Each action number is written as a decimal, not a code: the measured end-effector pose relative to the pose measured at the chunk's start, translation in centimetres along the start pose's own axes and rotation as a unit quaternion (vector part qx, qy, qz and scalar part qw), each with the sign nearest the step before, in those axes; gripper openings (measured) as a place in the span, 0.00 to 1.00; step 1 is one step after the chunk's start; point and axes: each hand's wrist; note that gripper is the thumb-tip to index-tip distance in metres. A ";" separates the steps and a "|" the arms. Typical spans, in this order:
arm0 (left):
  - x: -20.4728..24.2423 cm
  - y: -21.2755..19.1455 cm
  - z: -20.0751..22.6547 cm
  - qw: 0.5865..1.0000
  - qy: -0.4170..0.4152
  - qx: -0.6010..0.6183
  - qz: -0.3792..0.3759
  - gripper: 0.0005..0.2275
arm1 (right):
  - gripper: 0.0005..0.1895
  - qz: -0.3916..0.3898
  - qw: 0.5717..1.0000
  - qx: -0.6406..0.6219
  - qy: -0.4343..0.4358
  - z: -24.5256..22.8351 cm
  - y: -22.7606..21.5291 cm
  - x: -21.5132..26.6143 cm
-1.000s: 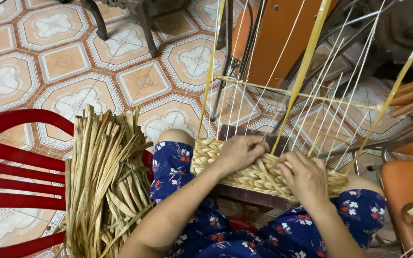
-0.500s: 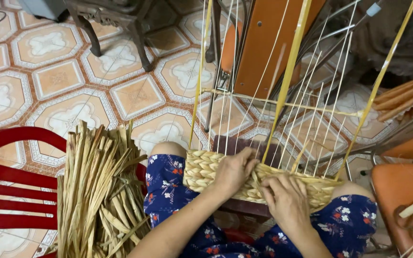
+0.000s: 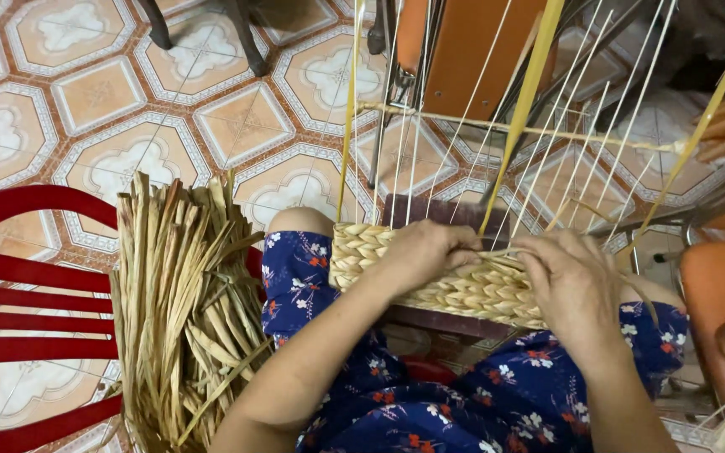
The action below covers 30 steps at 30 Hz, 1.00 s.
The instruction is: Weaving dried grass strips through a wooden frame to create a mat.
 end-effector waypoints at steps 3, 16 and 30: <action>0.2 2.4 -1.2 0.989 0.015 -0.106 0.105 0.10 | 0.08 0.110 0.993 0.037 0.002 0.1 1.4 0.6; 1.1 1.5 1.5 0.983 -0.124 -0.115 0.074 0.08 | 0.06 0.111 0.983 -0.146 0.029 -0.7 9.8 -0.6; -3.1 -0.9 2.5 0.955 -0.267 -0.063 -0.109 0.09 | 0.19 -0.073 0.816 -0.409 0.402 0.8 6.9 -3.7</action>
Point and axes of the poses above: each hand's wrist, its own x-axis away from the middle knuckle, its own y-axis out of the palm, z = x × y, and after that the axes turned 2 degrees about -z, right-handed
